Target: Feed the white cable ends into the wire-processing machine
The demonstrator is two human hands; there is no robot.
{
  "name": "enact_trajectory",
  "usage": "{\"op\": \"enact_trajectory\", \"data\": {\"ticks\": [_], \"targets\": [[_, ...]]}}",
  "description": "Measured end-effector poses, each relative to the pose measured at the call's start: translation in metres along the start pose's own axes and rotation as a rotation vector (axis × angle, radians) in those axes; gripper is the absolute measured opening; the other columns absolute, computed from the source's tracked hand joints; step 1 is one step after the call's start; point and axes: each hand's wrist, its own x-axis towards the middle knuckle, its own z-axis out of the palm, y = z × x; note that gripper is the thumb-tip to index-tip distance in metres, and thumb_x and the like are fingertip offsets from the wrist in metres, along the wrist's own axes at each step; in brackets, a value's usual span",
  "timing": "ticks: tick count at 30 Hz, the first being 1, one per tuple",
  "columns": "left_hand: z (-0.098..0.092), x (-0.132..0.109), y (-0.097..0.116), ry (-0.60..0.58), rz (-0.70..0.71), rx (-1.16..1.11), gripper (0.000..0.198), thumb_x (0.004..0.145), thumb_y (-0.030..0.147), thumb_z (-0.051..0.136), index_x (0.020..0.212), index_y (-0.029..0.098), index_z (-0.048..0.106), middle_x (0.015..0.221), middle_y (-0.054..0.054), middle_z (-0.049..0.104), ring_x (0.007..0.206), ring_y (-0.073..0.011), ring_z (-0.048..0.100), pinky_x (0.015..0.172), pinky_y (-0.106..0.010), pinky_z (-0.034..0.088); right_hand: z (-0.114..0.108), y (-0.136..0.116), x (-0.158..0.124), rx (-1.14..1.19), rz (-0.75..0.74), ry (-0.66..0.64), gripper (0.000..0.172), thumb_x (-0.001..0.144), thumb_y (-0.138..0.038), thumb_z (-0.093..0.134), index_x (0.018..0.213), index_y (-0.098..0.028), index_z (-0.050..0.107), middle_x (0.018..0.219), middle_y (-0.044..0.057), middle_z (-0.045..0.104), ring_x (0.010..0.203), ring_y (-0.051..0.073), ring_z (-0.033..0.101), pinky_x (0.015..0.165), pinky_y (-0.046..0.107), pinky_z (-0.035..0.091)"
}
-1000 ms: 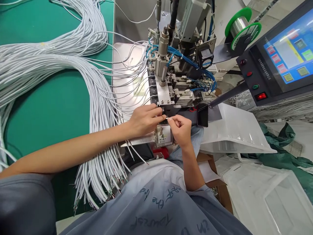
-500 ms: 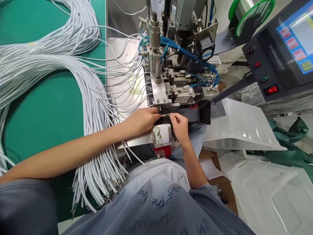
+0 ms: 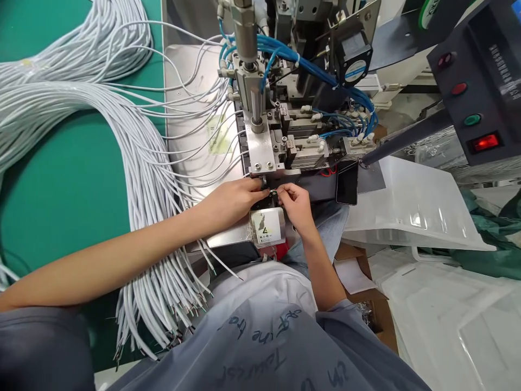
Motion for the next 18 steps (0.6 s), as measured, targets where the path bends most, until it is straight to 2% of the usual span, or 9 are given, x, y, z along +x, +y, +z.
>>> {"op": "enact_trajectory", "data": {"ticks": [6,13,18], "targets": [[0.0,0.0,0.0,-0.012,0.034,0.026,0.023,0.087,0.012,0.045,0.099,0.009,0.064,0.091,-0.011,0.06,0.084,-0.0197,0.058,0.069,-0.028,0.047,-0.001,0.002,0.002,-0.023,0.035,-0.043,0.025,0.073,-0.043,0.058,0.068,-0.019,0.055,0.057,-0.003,0.054,0.051,0.009,0.047,0.047,0.023,0.037],[-0.001,0.0,0.002,-0.028,0.007,0.045,0.022,0.088,0.013,0.045,0.099,0.01,0.063,0.093,-0.012,0.059,0.09,-0.0214,0.057,0.07,-0.03,0.047,0.0,0.01,0.005,-0.023,-0.063,-0.139,0.035,0.081,-0.05,0.052,0.063,-0.021,0.043,0.053,-0.006,0.032,0.049,0.008,0.03,0.047,0.023,0.027],[-0.007,0.0,0.006,-0.081,-0.022,0.069,0.023,0.086,0.01,0.045,0.1,0.009,0.063,0.094,-0.014,0.059,0.088,-0.0211,0.058,0.066,-0.029,0.045,0.004,0.013,0.006,-0.044,-0.126,-0.092,0.037,0.08,-0.052,0.052,0.062,-0.021,0.041,0.056,-0.005,0.031,0.053,0.01,0.03,0.049,0.024,0.027]]}}
